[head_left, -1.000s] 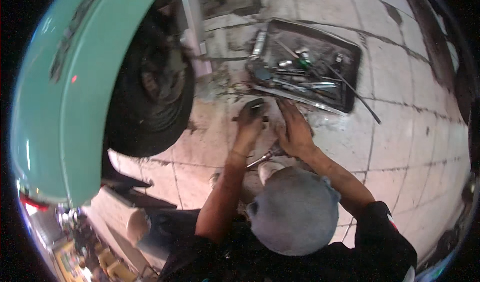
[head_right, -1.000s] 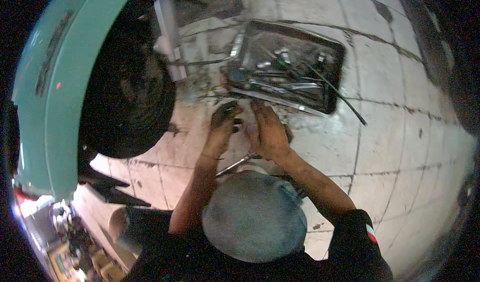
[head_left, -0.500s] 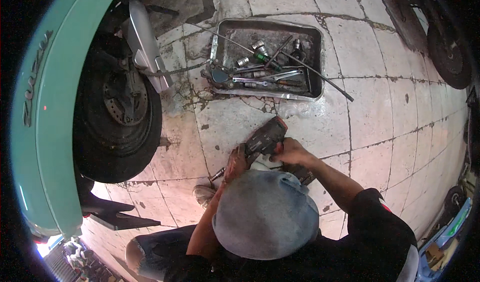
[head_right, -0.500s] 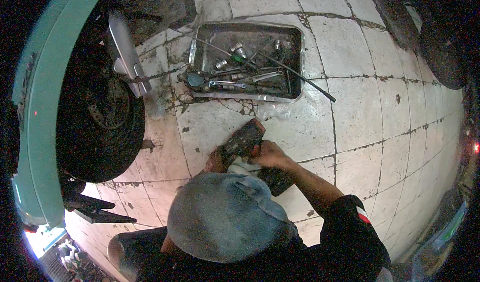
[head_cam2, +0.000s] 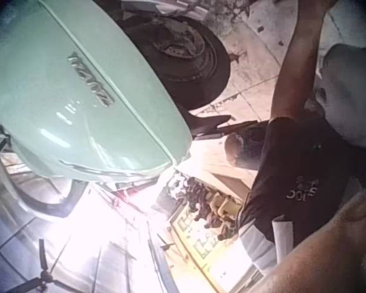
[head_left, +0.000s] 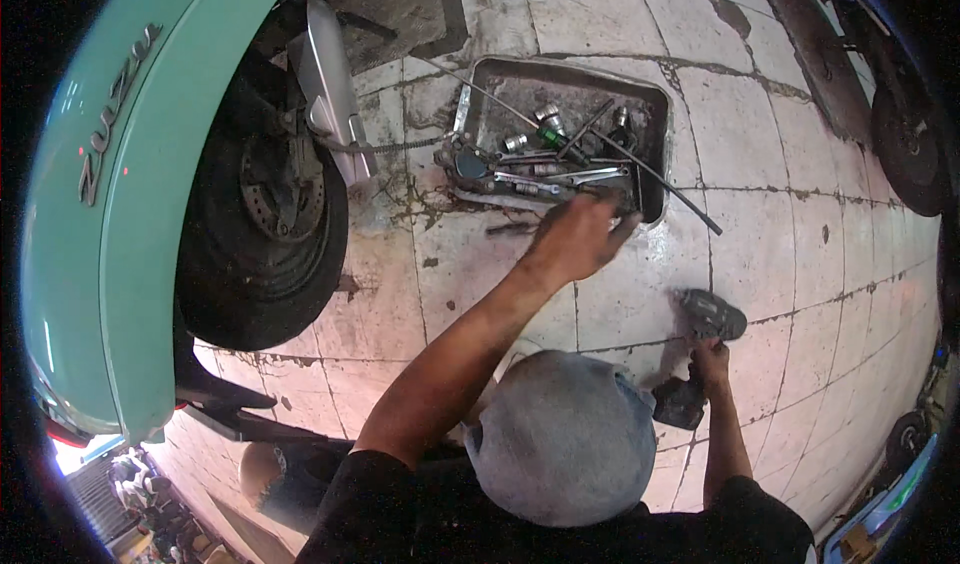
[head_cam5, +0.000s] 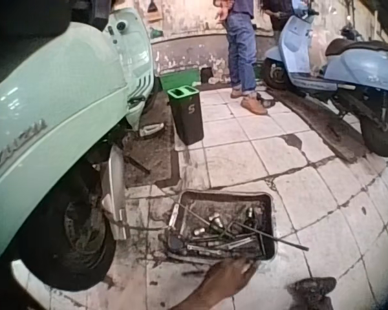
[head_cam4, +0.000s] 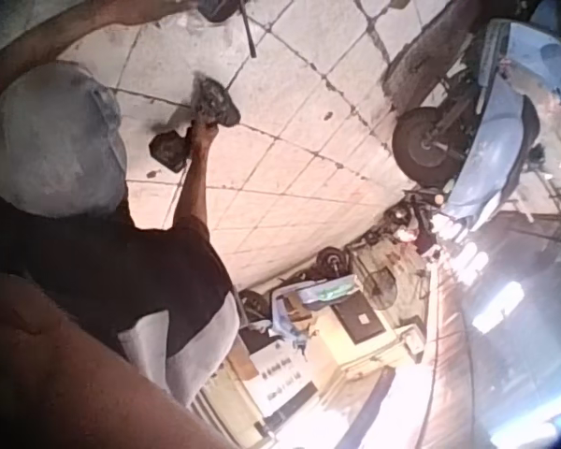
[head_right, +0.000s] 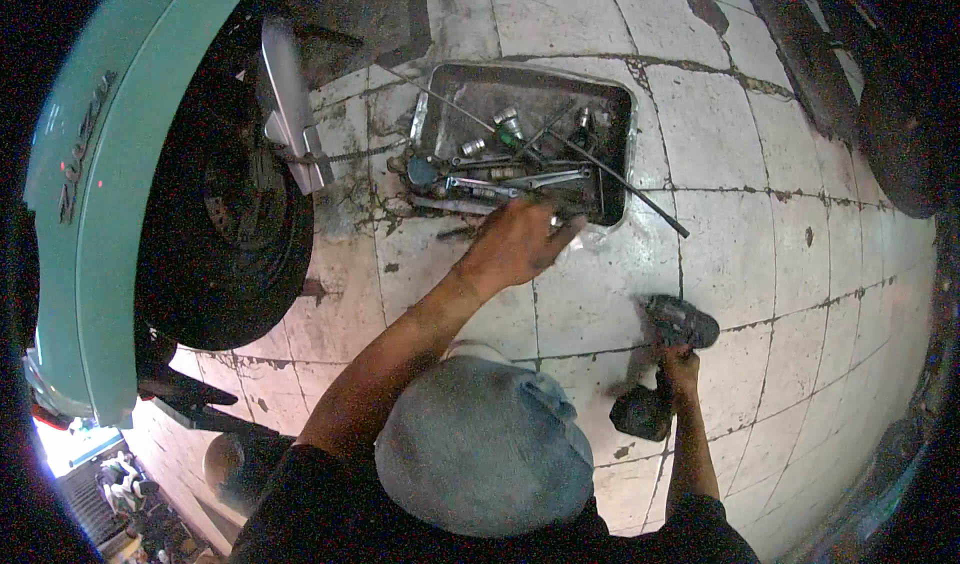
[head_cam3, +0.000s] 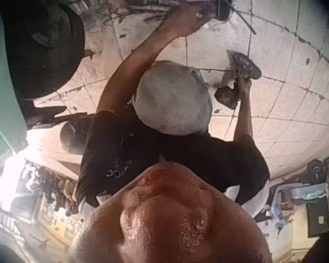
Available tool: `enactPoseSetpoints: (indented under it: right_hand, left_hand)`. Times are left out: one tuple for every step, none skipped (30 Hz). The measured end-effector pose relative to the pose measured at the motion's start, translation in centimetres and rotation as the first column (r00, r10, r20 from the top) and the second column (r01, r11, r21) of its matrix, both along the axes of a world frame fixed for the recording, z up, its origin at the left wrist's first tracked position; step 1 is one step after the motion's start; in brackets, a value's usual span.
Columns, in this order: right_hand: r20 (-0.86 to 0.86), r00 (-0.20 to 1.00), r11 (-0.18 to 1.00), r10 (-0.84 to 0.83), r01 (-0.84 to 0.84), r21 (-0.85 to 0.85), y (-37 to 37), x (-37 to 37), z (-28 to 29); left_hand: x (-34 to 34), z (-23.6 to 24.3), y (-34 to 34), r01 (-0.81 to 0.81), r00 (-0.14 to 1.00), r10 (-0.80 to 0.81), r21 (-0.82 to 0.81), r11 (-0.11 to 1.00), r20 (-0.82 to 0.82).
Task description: The person works on wiring inside the scooter compartment by hand, then disassembles the rear wheel assembly by loosening bolts with a power tool, removing parts by hand, and unfastening components with a screwdriver.
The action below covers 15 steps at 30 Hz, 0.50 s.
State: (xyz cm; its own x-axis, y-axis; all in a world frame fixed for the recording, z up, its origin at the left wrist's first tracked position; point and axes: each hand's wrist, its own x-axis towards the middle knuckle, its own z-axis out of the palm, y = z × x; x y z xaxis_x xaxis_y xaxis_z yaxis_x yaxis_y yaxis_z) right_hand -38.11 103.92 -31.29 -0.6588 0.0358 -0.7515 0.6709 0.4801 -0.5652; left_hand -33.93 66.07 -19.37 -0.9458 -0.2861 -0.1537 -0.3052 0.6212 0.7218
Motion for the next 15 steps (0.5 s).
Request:
enactPoseSetpoints:
  right_hand:
    - [-0.015,1.0,1.0,-0.006,0.006,-0.001,1.7,0.1,-1.9]
    - [-0.155,0.987,0.999,0.051,-0.048,0.026,4.1,0.7,-3.9]
    - [-0.281,0.953,0.993,0.114,-0.105,0.046,4.7,1.0,-4.9]
    - [-0.286,0.917,0.95,0.279,-0.22,0.221,2.7,1.5,-4.2]
    - [-0.289,0.918,0.952,0.271,-0.21,0.224,2.2,1.9,-4.1]
    - [-0.358,0.912,0.968,0.202,-0.13,0.215,2.1,2.2,-4.1]
    - [-0.422,0.897,0.978,0.129,-0.045,0.204,2.5,2.4,-4.1]
    - [-0.387,0.908,0.968,0.16,-0.067,0.243,3.0,2.0,-4.0]
    - [-0.384,0.911,0.966,0.15,-0.053,0.252,3.6,1.9,-3.9]
    - [-0.338,0.922,0.954,0.186,-0.088,0.286,1.0,1.8,-2.7]
    - [-0.292,0.93,0.94,0.223,-0.125,0.317,-1.0,1.7,-2.4]
    - [-0.291,0.933,0.932,0.211,-0.102,0.347,0.5,1.6,-2.6]
    - [-0.326,0.919,0.921,0.224,-0.09,0.378,2.0,1.7,-3.2]
    - [-0.366,0.898,0.92,0.243,-0.094,0.382,2.1,1.5,-3.8]
    - [-0.375,0.894,0.922,0.244,-0.095,0.375,2.3,1.4,-4.0]
  left_hand:
    - [-2.2,0.4,0.4,0.079,0.996,-0.08,-0.042,0.996,-0.028]
    - [-4.0,0.3,0.9,0.163,0.985,-0.167,-0.073,0.984,-0.051]
    - [-4.8,-0.8,0.6,0.169,0.984,-0.173,-0.076,0.983,-0.051]
    - [-4.9,-3.0,-0.5,0.204,0.945,-0.256,-0.246,0.947,-0.203]
    - [-5.7,-3.6,-0.4,0.215,0.861,-0.365,-0.396,0.893,-0.355]
    - [-6.1,-4.4,-0.1,0.203,0.903,-0.321,-0.373,0.905,-0.287]
    - [-6.6,-4.8,-0.4,0.217,0.898,-0.332,-0.366,0.905,-0.29]
    - [-7.2,-5.4,-1.4,0.16,0.934,-0.262,-0.371,0.915,-0.244]
    - [-8.1,-6.1,-2.5,0.103,0.962,-0.188,-0.378,0.92,-0.197]
    - [-8.4,-9.1,-6.6,0.089,0.979,-0.17,-0.509,0.856,-0.114]
    - [-8.2,-11.8,-10.6,0.085,0.99,-0.137,-0.631,0.771,-0.034]
    - [-9.2,-12.1,-10.1,-0.046,0.991,-0.043,-0.625,0.779,-0.127]
    - [-10.3,-11.8,-9.5,-0.181,0.975,0.057,-0.609,0.772,-0.217]
    - [-10.8,-11.7,-9.7,-0.185,0.973,0.056,-0.612,0.769,-0.225]
    - [-11.1,-11.5,-10.0,-0.037,0.998,-0.004,-0.637,0.77,-0.062]
